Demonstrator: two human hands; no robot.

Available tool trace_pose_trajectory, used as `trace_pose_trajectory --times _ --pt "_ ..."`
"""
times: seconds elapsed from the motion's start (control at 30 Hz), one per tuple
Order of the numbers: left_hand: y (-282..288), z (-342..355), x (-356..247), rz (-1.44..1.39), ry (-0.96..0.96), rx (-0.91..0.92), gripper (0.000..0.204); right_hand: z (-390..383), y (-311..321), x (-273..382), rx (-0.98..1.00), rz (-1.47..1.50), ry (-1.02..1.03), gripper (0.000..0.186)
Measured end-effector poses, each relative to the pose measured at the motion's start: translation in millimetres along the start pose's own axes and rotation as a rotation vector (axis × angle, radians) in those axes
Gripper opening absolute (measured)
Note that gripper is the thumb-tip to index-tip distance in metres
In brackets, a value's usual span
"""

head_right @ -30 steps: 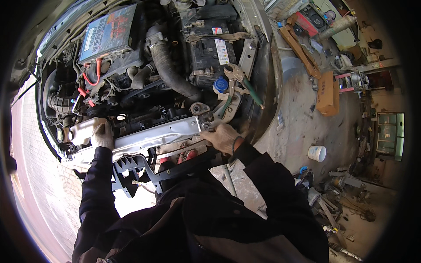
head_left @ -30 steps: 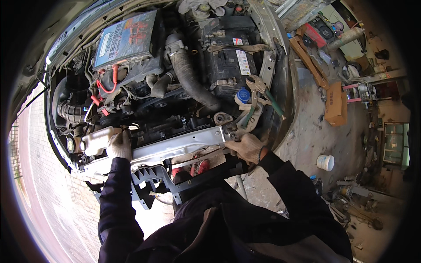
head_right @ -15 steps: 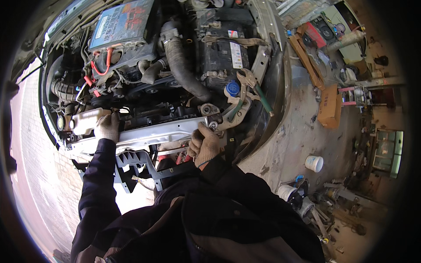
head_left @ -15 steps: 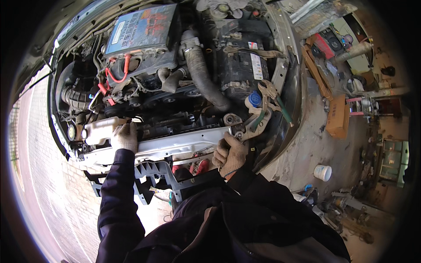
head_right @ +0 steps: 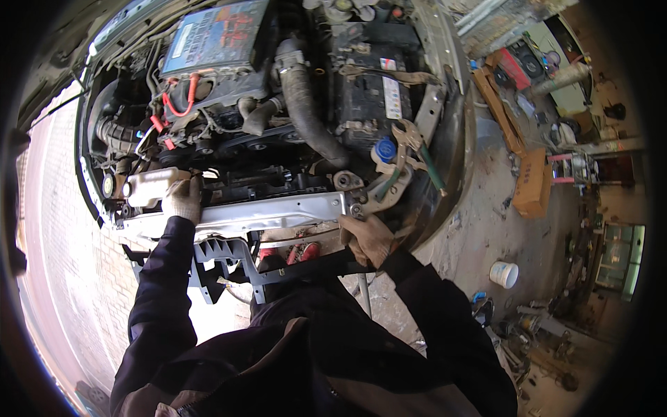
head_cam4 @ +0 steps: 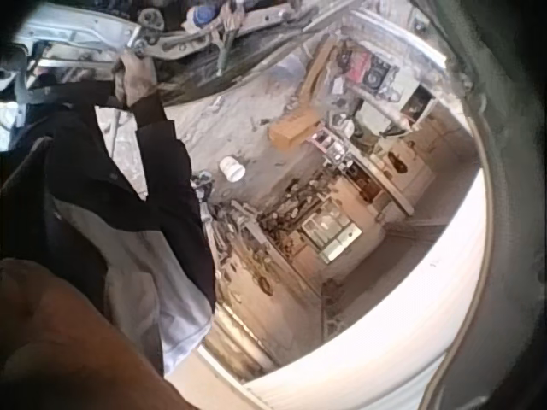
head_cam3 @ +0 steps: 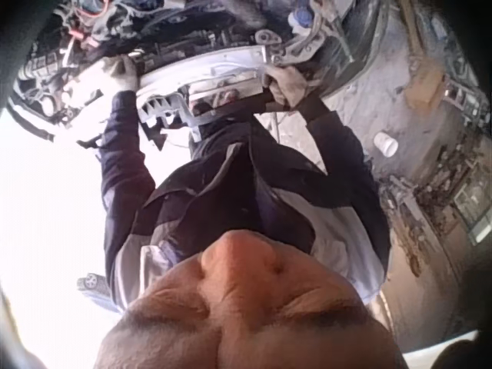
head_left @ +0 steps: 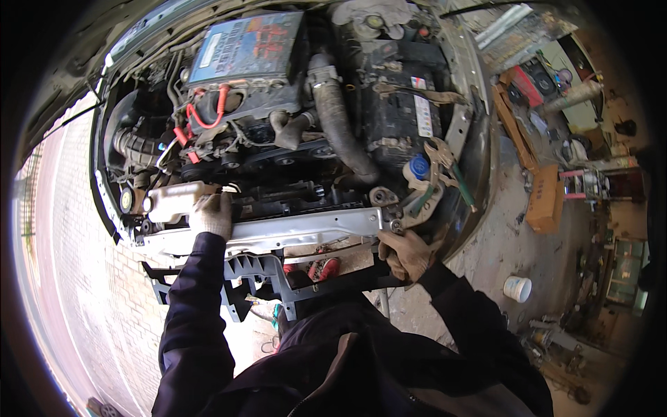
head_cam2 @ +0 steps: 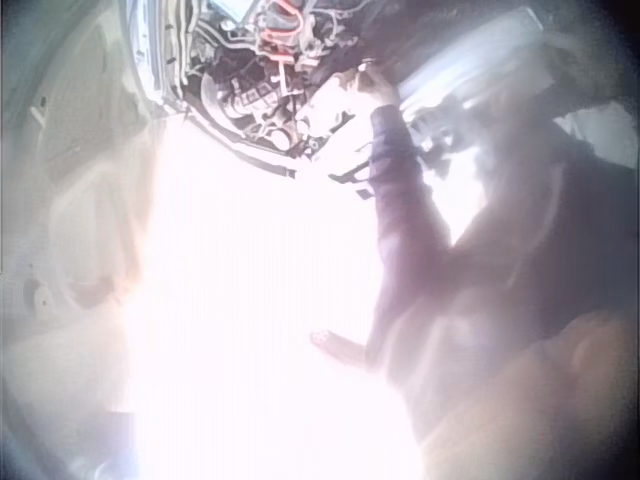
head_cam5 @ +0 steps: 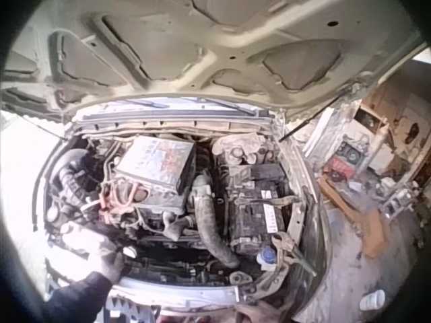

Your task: The person works under the open hood of a car, using a wrench to loosen and tighten bolts on a metal bracket near the engine. They repeatedly adjust the bracket and check its fit, then use a socket wrench to secure fasteners on the front frame area.

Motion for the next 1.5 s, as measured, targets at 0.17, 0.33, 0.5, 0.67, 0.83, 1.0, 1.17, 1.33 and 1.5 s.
trace_pose_trajectory --times 0.17,0.33,0.5,0.67,0.83,1.0,1.17,1.33,1.5 --pt "7 -3 -12 0.012 -0.016 -0.012 0.039 -4 -4 0 -0.127 0.114 -0.003 0.044" --pt "14 -2 -23 0.002 -0.044 -0.021 0.036 -3 -9 -1 -0.185 0.172 0.018 0.043" --pt "18 0 -30 -0.042 -0.038 0.003 0.037 8 -26 -14 -0.239 0.424 0.047 0.042" --pt "14 0 -28 -0.004 -0.053 0.003 0.038 19 -45 -16 -0.246 0.586 0.075 0.045" --pt "4 0 -14 0.087 0.011 0.053 0.041 27 -56 -11 -0.233 0.666 0.137 0.043" --pt "-4 1 4 0.056 0.121 0.120 0.045 19 -45 -4 -0.221 0.564 0.205 0.040" --pt "-5 1 8 0.041 0.097 0.071 0.045 2 -5 -3 -0.360 0.640 0.288 0.038" --pt "-5 1 9 0.011 0.100 0.073 0.049 6 -3 4 -0.327 0.518 0.317 0.044" --pt "-1 1 3 0.001 0.079 0.077 0.050 -6 6 18 -0.371 0.345 0.438 0.048"
Point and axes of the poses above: each hand's wrist, its own z-axis towards the middle knuckle, its own y-axis out of the back of the hand, x = y × z, the point moved 10 cm from there along z, towards the middle knuckle, and after that the axes turned 1 degree about x, right-handed, at the moved point
